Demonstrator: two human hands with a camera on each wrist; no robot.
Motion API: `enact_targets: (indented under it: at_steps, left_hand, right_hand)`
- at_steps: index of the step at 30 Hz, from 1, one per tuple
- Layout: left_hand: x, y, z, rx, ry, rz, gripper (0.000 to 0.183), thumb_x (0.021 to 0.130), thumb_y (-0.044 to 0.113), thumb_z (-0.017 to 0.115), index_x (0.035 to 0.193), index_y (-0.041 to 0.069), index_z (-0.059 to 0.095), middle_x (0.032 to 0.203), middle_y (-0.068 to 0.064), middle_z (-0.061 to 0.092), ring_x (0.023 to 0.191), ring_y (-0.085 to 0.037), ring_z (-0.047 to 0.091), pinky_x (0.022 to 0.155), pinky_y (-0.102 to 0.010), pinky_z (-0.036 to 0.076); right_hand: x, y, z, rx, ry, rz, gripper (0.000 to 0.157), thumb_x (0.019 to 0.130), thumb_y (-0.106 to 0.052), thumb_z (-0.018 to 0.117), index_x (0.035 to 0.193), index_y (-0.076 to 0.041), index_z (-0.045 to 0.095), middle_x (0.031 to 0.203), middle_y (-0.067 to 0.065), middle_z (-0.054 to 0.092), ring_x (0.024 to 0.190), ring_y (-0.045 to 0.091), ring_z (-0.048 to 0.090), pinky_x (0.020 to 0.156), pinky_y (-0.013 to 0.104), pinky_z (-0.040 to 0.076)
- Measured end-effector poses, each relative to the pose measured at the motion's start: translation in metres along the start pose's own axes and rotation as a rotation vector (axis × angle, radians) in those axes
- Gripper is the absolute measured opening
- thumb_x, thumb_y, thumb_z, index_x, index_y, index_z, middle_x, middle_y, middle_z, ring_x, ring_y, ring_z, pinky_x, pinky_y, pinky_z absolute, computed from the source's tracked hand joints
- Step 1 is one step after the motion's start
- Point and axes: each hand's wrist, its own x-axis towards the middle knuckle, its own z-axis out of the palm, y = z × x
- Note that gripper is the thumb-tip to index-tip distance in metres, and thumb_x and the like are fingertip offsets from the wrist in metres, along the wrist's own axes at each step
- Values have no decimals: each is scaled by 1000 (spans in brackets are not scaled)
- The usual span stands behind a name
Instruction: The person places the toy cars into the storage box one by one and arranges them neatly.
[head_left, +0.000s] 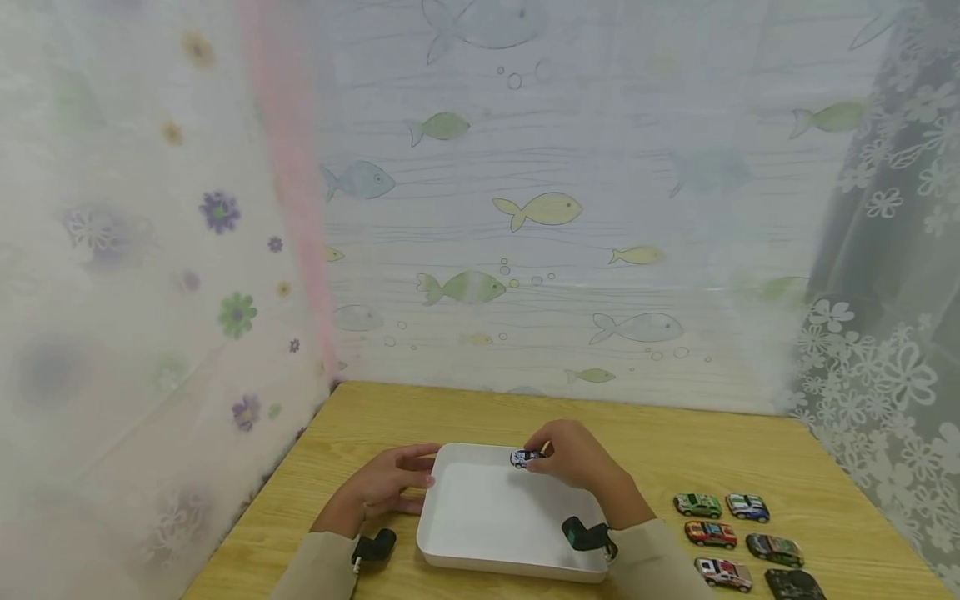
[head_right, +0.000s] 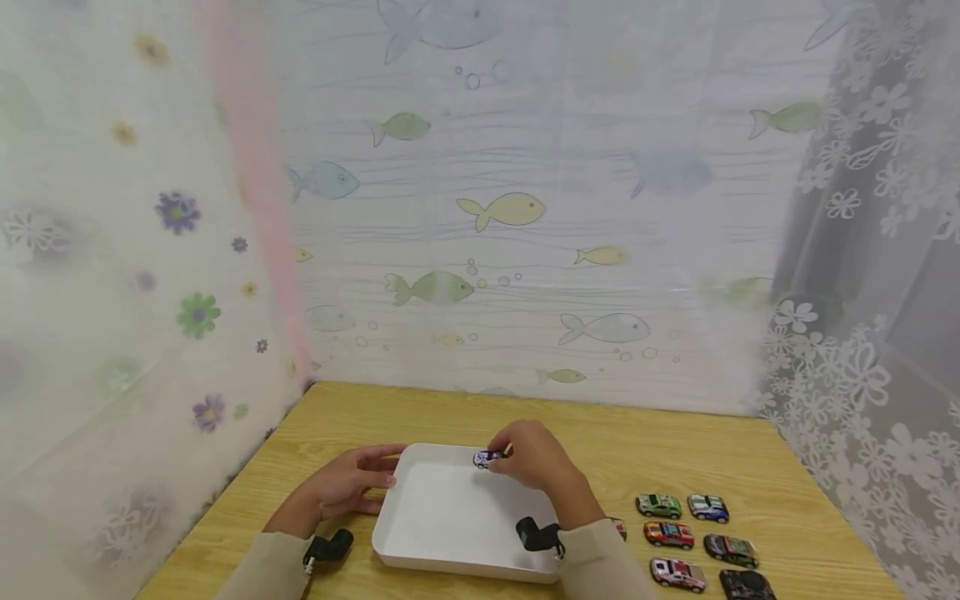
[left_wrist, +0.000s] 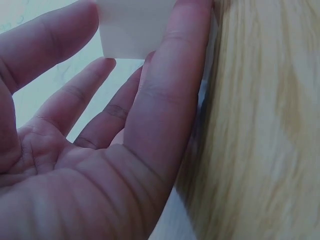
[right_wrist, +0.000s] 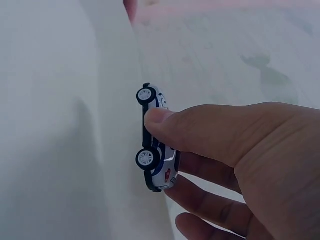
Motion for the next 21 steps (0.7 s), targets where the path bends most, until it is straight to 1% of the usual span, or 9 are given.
enact_targets:
  at_steps: [6,14,21]
  left_hand:
    - [0,1,1,8,16,-7,67,99,9,70,159,11,40,159,-24,43,124,-29,64,90,-51,62]
    - [1,2,5,25,31,-14,68,99,9,70,160,10,40,159,-26,43,123,-29,64,89,-51,63]
    - [1,2,3,24,32,-17,69,99,11,70,160,11,39,159,-25,43,123,-30,64,89,-52,62]
  right_hand:
    - [8,-9,17,6,-40,-3,18,85,-17,87,102,-17,83,96,-5,74,83,10,61,70,28,53]
    - [17,-18,30,12,-66,-16,17,84,-14,87,101,-15,83,94,-5,76,78,8,62,66,26,54]
    - [29,-30,43,-27,-85,-33,16,82,-18,89,98,-17,84,87,-10,74,73,6,61,64,24,52]
